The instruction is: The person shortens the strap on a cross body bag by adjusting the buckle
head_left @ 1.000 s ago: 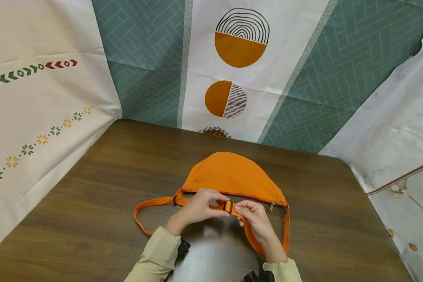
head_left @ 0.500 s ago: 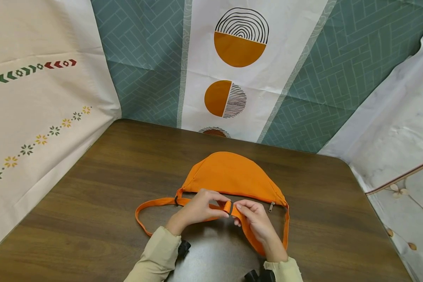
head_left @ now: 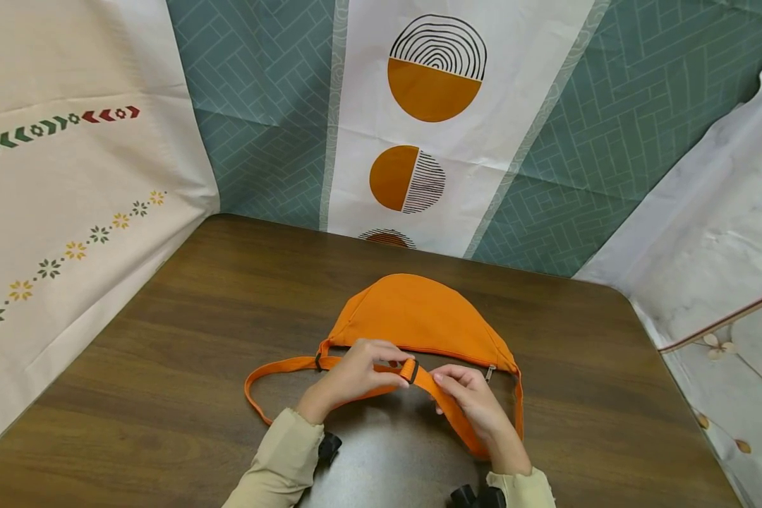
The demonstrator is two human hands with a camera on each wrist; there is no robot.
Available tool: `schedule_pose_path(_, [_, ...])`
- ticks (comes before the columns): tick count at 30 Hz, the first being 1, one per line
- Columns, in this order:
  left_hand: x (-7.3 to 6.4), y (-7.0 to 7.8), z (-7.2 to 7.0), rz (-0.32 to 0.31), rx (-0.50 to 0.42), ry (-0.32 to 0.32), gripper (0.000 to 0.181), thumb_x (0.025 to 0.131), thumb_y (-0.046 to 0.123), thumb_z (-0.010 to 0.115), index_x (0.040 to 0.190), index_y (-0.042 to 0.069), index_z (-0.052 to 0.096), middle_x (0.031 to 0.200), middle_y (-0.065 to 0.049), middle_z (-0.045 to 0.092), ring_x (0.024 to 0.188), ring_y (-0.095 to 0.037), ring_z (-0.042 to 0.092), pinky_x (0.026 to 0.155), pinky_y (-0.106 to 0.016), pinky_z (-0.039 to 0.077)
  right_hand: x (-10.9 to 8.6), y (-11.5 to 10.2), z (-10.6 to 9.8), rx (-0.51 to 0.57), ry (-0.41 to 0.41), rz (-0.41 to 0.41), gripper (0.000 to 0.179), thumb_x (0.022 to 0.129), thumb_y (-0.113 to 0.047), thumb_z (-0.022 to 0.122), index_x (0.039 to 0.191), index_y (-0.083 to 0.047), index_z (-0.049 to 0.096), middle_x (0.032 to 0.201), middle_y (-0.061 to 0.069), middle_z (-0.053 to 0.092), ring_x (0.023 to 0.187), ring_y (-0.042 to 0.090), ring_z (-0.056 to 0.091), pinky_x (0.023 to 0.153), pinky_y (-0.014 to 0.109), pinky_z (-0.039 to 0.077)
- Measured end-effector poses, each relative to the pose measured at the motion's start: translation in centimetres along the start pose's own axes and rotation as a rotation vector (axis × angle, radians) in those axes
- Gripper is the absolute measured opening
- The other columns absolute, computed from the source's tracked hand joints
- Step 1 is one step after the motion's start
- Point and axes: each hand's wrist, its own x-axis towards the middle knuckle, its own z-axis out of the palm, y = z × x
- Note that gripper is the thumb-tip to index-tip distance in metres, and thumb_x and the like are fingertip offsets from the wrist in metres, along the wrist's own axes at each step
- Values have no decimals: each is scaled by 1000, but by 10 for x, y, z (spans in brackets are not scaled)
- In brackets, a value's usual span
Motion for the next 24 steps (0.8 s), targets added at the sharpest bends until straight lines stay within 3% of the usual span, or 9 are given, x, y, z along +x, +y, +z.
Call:
schedule_pose_path(4, [0, -2, 1, -6, -1, 5, 37, 75, 20, 71, 108, 4, 65, 95, -1, 63, 79, -9, 54, 70, -26, 47, 1, 0, 1, -17, 40, -43, 14, 91, -7, 50, 86, -9, 64, 67, -1, 58, 51, 8, 49, 49, 19, 45])
schedule_pose_path(11, [0, -1, 1, -21, 20, -11, 31, 77, 18, 71, 104, 6, 64, 88, 3, 61, 77, -11, 55, 75, -27, 46, 1, 0, 3, -26, 60, -78, 16, 90, -4, 50, 84, -10, 64, 65, -2, 57, 50, 7, 48, 49, 18, 44])
schedule_pose_path(18, [1, 0, 2, -34, -9, -41, 31, 78, 15, 70, 106, 5, 62, 83, 5, 59, 78, -24, 56, 78, -32, 46, 1, 1, 7, -110, 128, -142, 16, 89, -2, 52, 87, 12, 58, 63, -2, 55, 47, 9, 46, 46, 22, 44])
schedule_pose_path(24, [2, 0, 2, -34, -3, -46, 28, 78, 16, 70, 103, 6, 62, 83, 3, 60, 77, -16, 56, 79, -32, 46, 3, 2, 10, -149, 127, -197, 18, 89, 0, 51, 88, 18, 54, 61, -2, 53, 46, 11, 45, 43, 25, 43])
